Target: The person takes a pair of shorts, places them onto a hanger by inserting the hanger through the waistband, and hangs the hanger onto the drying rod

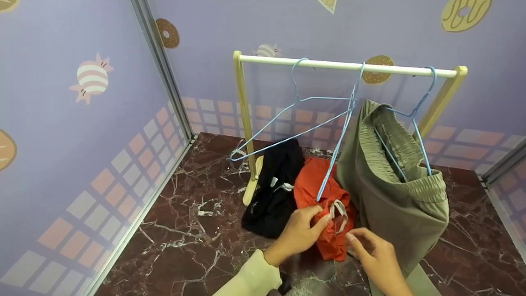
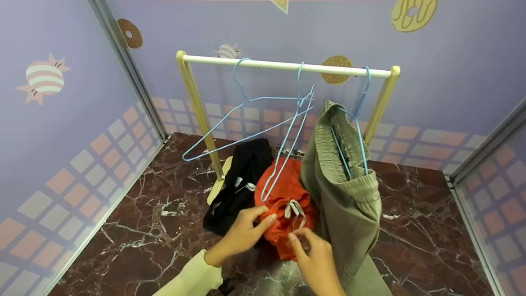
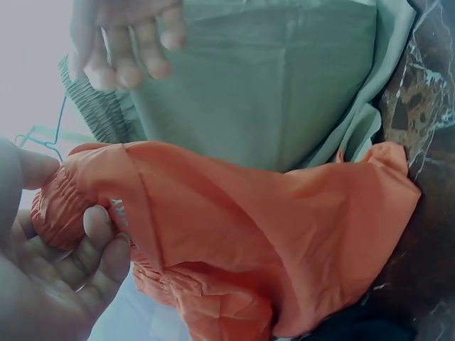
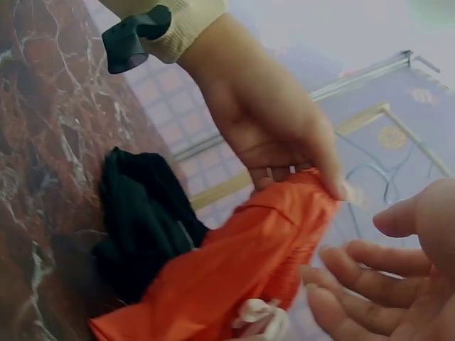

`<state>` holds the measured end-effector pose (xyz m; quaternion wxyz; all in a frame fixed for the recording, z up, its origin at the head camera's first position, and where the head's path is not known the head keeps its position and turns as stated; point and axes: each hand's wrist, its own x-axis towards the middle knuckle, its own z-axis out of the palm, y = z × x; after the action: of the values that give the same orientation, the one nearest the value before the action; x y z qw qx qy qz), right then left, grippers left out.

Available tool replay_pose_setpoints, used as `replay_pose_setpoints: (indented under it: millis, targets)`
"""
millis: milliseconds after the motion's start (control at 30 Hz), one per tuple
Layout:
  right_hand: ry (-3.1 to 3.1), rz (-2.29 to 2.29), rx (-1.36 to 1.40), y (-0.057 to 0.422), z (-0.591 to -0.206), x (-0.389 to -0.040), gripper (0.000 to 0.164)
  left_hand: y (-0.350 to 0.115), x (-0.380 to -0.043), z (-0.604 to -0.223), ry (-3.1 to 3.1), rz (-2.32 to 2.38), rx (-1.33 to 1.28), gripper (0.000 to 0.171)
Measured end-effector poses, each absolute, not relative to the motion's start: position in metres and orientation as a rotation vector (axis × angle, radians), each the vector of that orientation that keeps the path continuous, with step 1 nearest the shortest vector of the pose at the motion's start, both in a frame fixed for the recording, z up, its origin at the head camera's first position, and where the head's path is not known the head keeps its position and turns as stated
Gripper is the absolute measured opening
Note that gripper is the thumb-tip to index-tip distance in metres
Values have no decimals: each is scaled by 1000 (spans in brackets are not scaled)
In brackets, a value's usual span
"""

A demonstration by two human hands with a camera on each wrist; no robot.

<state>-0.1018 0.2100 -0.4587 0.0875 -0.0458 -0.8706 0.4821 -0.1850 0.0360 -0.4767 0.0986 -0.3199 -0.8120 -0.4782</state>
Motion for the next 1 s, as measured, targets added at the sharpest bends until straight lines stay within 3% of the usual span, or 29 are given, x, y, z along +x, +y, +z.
replay_pose_setpoints:
  millis: [300,600,800,1000]
  targets:
    - [-2716,1636,-255,202,-470,-110,38,44,-179,-482,-2415,-1432,-990,24]
    - [-2683,1700,-328,199,-473,-115,46,47,-174,-483,-2458,-1488,-1045,27]
    - [-2663,1713,-374,200,-472,-117,52,48,-167,-486,-2521,-1409,-1212,34]
    - [-2667,1661,-329,206,-473,-117,56,48,-164,-491,-2617,-1381,-1425,52]
